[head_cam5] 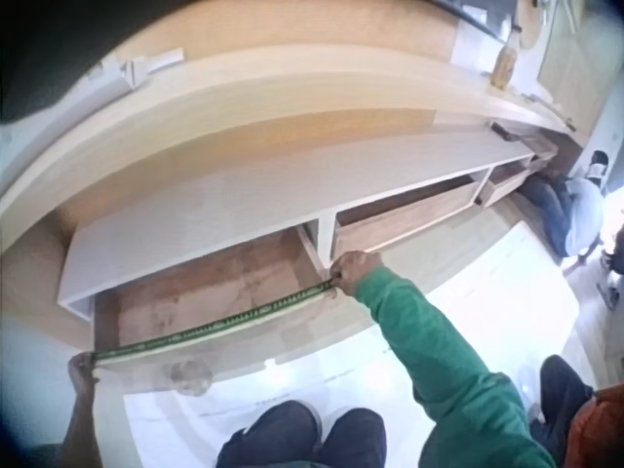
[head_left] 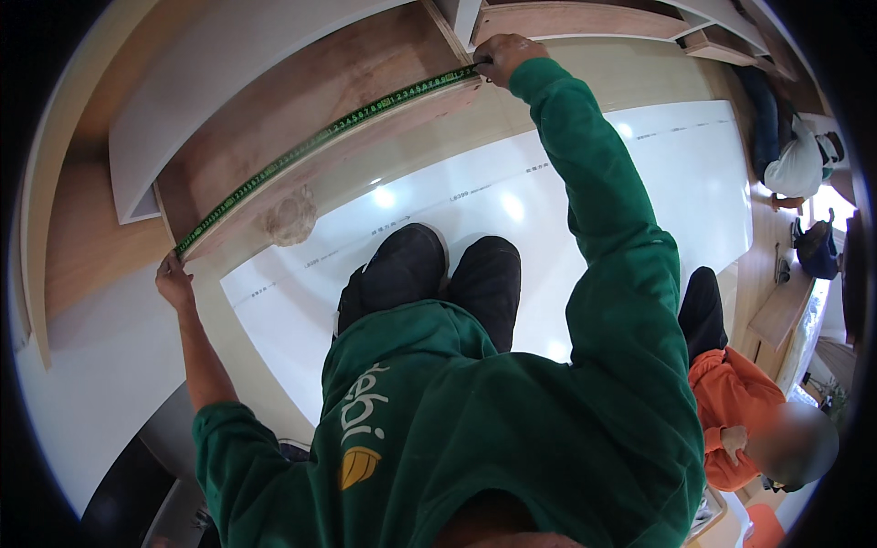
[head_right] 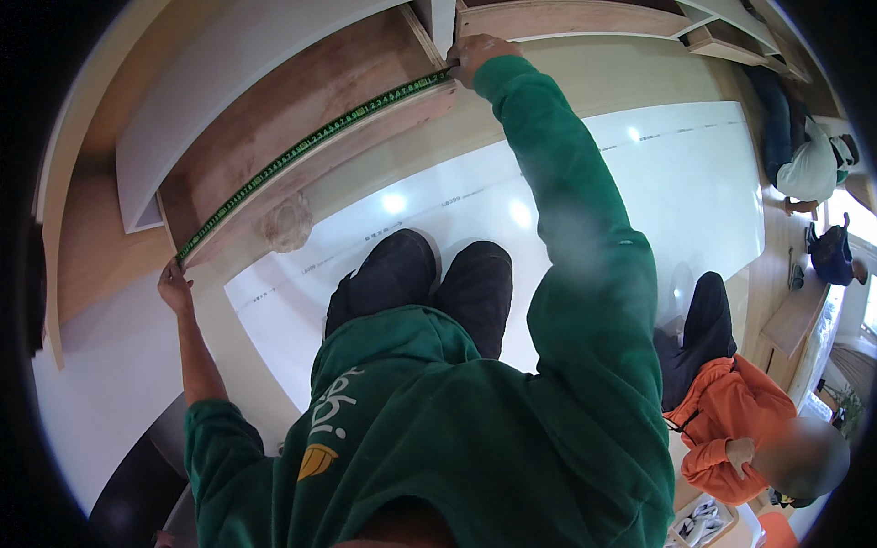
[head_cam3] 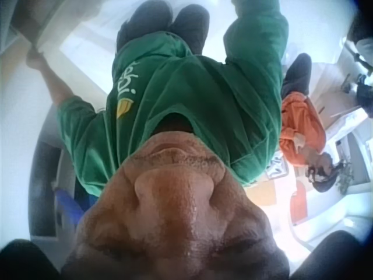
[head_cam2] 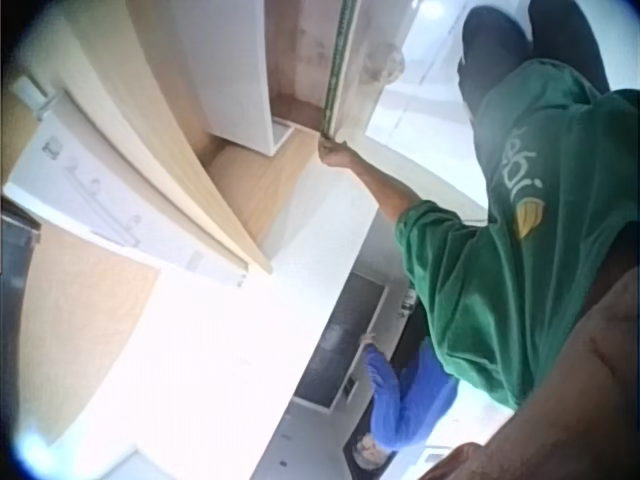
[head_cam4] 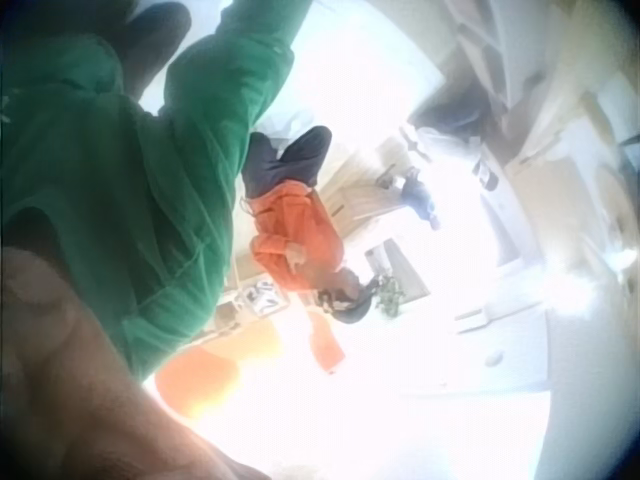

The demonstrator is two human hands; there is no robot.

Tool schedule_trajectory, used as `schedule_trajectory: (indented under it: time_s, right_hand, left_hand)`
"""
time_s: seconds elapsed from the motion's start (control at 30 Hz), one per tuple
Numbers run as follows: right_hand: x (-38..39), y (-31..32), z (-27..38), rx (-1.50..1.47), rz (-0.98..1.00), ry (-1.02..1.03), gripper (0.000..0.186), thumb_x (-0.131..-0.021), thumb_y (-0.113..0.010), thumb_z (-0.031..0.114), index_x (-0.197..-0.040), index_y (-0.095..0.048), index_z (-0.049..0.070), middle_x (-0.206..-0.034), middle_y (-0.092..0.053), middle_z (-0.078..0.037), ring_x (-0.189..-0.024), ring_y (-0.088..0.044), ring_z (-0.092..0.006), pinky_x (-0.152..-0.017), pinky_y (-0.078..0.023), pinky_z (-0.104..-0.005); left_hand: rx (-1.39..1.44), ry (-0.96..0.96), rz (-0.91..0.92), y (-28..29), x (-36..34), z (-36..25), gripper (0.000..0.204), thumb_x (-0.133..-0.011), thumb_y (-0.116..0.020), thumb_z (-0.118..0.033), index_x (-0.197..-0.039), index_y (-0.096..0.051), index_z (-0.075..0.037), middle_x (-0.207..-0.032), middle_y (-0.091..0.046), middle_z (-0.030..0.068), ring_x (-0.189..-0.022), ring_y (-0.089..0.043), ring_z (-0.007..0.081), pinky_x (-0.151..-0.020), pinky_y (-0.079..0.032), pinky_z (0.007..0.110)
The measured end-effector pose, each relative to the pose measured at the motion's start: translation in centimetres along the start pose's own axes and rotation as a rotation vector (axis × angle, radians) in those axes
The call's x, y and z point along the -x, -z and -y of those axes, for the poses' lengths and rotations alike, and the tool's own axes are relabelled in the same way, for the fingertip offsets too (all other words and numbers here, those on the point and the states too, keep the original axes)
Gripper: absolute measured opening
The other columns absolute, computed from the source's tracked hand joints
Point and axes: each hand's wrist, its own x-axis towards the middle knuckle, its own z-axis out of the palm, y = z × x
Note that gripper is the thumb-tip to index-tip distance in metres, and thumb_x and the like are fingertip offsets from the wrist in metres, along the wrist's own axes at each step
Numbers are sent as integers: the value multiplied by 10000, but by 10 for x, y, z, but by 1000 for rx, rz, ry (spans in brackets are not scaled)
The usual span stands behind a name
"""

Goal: The person kneels on the floor and uses a utility knife to cut a protective film from a large white panel. They then use a tape measure and pencil to measure and mark curved lines on the panel and a wooden shelf unit. The person also handles a wooden template to trace a curve onto the panel.

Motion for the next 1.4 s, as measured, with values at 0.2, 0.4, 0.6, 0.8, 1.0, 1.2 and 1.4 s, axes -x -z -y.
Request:
schedule_trajectory:
  time_s: [0.2, 0.4, 0.6, 0.8, 1.0, 1.2, 1.4]
  right_hand:
    - [1, -3, 0, 3, -36, 9, 278, -883, -566, 358, -1139, -661, 306, -1194, -631, 11, -1138, -574, -218, -962, -432, -506]
    - [3, -2, 1, -57, 8, -11, 261, -878, -570, 356, -1109, -676, 296, -1180, -634, 2, -1125, -579, -223, -950, -436, -513]
    - [11, 2, 6, -67, -50, 2, 225, -857, -599, 333, -1050, -703, 284, -1096, -663, -26, -1057, -613, -246, -937, -431, -524]
    - [15, 3, 6, -88, -85, 15, 211, -857, -603, 319, -1034, -712, 281, -1075, -668, -28, -1033, -624, -253, -929, -428, -522]
    - [15, -2, 6, -97, -94, -1, 207, -858, -606, 308, -1033, -712, 276, -1106, -656, -21, -1060, -611, -248, -938, -411, -539]
    - [14, 0, 7, -87, -78, 11, 215, -857, -608, 313, -1047, -706, 287, -1121, -649, -20, -1076, -603, -249, -942, -403, -545]
    - [17, 1, 9, -79, -71, -7, 211, -859, -611, 316, -1046, -707, 297, -1114, -648, -21, -1077, -599, -255, -938, -404, -553]
  left_hand:
    - [-43, 10, 6, 1, -2, -1, 354, -947, -565, -300, -1056, -687, 14, -859, -702, 125, -752, -699, 179, -474, -543, 292]
    - [-45, 7, 18, 0, -1, 1, 359, -954, -553, -309, -1080, -681, 1, -868, -704, 117, -785, -700, 182, -472, -521, 285]
    - [27, 50, -25, -1, 2, 5, 348, -951, -561, -310, -1085, -683, -13, -864, -702, 99, -780, -694, 167, -484, -506, 274]
    - [10, 87, -12, -1, 0, 3, 342, -949, -570, -316, -1086, -686, -24, -858, -704, 82, -787, -693, 156, -473, -495, 266]
    - [25, 90, -12, -1, 2, 2, 344, -953, -567, -314, -1078, -686, -16, -862, -703, 83, -800, -693, 160, -468, -496, 269]
    - [6, 98, -13, -1, 1, 3, 352, -956, -560, -311, -1095, -680, -11, -874, -704, 93, -800, -693, 164, -470, -505, 276]
    - [-3, 87, -9, 0, -1, 6, 356, -955, -564, -307, -1107, -675, -5, -867, -704, 96, -795, -691, 162, -467, -509, 277]
